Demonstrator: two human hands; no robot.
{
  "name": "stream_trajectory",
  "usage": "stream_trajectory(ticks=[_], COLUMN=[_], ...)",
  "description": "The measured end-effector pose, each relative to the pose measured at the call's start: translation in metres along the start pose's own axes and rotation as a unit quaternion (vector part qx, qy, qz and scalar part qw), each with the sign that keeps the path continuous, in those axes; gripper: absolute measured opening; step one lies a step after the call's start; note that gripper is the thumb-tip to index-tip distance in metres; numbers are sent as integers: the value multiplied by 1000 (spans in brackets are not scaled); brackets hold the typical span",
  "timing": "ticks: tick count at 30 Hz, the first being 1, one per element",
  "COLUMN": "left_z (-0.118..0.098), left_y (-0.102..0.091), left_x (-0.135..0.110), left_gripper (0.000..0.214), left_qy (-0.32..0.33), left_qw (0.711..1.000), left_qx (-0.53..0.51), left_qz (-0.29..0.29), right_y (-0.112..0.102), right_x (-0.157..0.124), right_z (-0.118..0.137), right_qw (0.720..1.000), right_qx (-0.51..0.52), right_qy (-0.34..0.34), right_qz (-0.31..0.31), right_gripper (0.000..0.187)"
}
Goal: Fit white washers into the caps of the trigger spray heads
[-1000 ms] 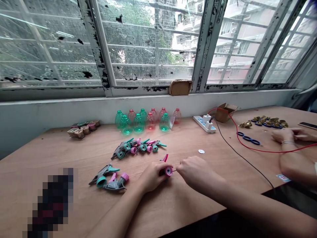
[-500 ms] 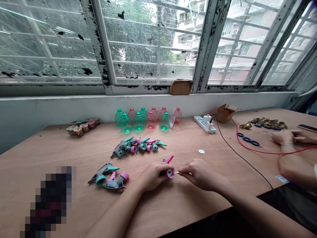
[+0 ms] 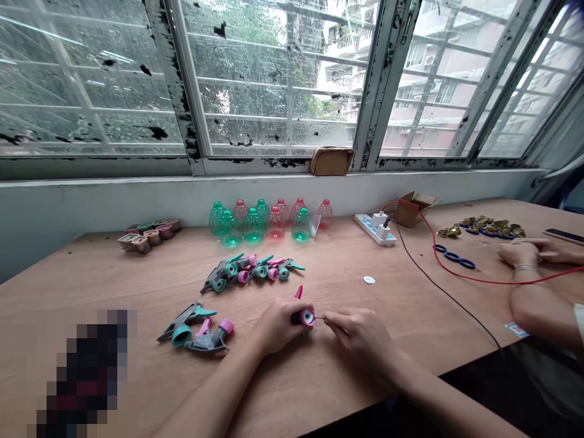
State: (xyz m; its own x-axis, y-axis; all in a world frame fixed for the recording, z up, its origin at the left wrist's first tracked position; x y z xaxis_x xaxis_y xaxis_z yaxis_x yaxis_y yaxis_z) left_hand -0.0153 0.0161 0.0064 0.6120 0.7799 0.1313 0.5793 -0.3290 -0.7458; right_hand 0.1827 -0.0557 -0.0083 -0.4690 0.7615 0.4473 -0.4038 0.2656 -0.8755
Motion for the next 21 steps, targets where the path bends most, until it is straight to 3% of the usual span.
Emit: stream_trajectory(ticks=[7,21], left_z=[0,1], left_y=[0,6], left_x=[-1,-2], left_gripper=[21,23], left_qy=[-23,-24], left_qw=[999,998], left_qx=[-34,-60], left_qz=[-16,-6], right_y=[2,5], right_x=[1,8], right_z=[-2,1], right_qw=[991,956], right_qx=[125,280], right_qy=[3,28], right_qz=[-55,-79], right_gripper=[34,29])
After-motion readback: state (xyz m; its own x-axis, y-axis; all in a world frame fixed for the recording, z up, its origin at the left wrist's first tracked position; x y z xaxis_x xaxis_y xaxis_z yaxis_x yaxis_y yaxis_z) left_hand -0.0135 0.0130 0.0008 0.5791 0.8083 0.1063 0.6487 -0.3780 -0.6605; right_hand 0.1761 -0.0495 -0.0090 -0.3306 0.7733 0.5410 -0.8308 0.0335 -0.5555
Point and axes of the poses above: each hand's wrist, its own x-axis towards the middle knuckle, its own y-axis out of the palm, z = x × y, the point moved 1 cm from there along x, towards the middle knuckle, and after that the axes turned 14 degrees about -y, right-handed, at the moved point
